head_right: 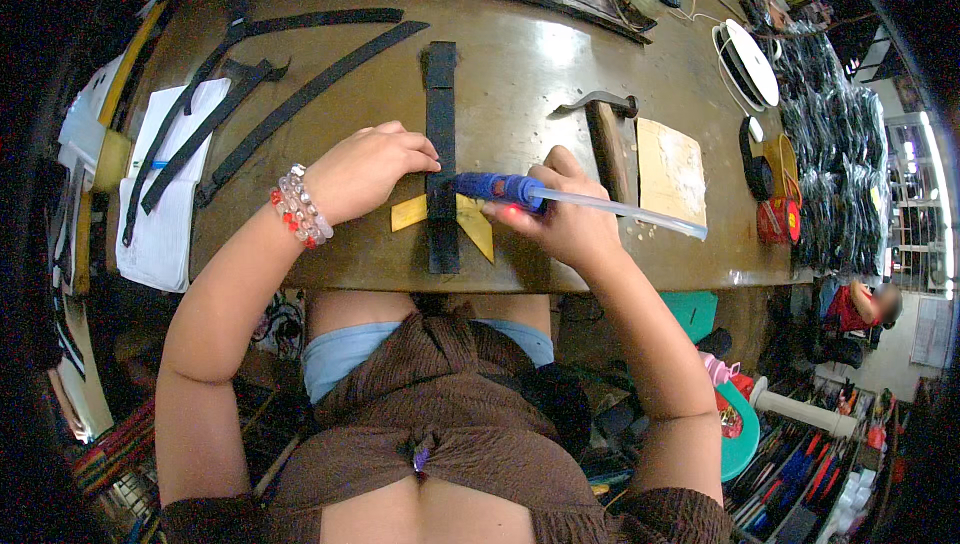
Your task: The person assembles a strap by attaching a yellow plastic piece to a black strap using a hot glue gun and a hammer. They then handle a plastic bag containing multiple yellow plastic pieces, sorting and stacking them on the table.
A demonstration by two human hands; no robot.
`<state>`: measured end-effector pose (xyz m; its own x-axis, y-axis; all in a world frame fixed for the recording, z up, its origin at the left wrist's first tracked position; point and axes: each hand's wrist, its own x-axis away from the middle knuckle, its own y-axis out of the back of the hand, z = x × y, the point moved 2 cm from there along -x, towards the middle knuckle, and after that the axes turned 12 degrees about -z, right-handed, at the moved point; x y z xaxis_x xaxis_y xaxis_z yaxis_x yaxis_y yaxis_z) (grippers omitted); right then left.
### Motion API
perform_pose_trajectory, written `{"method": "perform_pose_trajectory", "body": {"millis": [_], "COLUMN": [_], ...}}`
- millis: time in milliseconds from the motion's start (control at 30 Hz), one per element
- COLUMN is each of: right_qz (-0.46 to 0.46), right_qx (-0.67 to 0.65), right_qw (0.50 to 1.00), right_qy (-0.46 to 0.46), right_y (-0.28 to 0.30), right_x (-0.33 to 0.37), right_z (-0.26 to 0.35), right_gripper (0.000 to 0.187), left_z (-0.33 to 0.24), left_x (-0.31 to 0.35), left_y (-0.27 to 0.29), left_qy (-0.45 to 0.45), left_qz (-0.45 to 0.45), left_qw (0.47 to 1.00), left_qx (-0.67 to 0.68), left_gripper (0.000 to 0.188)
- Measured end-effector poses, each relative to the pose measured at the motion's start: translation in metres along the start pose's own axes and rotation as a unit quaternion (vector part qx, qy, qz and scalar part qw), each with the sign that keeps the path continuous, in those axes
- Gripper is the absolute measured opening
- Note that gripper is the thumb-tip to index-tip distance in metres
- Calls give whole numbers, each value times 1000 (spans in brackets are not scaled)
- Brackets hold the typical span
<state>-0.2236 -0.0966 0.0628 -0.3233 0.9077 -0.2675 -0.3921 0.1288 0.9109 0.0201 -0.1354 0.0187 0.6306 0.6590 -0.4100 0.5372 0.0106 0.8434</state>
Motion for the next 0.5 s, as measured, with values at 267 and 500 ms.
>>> {"method": "perform_pose_trajectory", "body": {"millis": [267,500], "right_qz": [86,24], "right_qx": [-76,-55], "right_qw": [993,998], "right_qy": [-15,-26], "right_y": [12,3], "right_x": [12,3], "right_z": [-4,-10], "right_gripper": [42,43], "left_z": [1,1], "left_x": [1,1], "left_y": [-1,-1], "left_qy": [-1,-5], "left_qz": [2,0], "left_qw": [1000,1000], "left_qx": [0,-6], "left_gripper": [27,26]}}
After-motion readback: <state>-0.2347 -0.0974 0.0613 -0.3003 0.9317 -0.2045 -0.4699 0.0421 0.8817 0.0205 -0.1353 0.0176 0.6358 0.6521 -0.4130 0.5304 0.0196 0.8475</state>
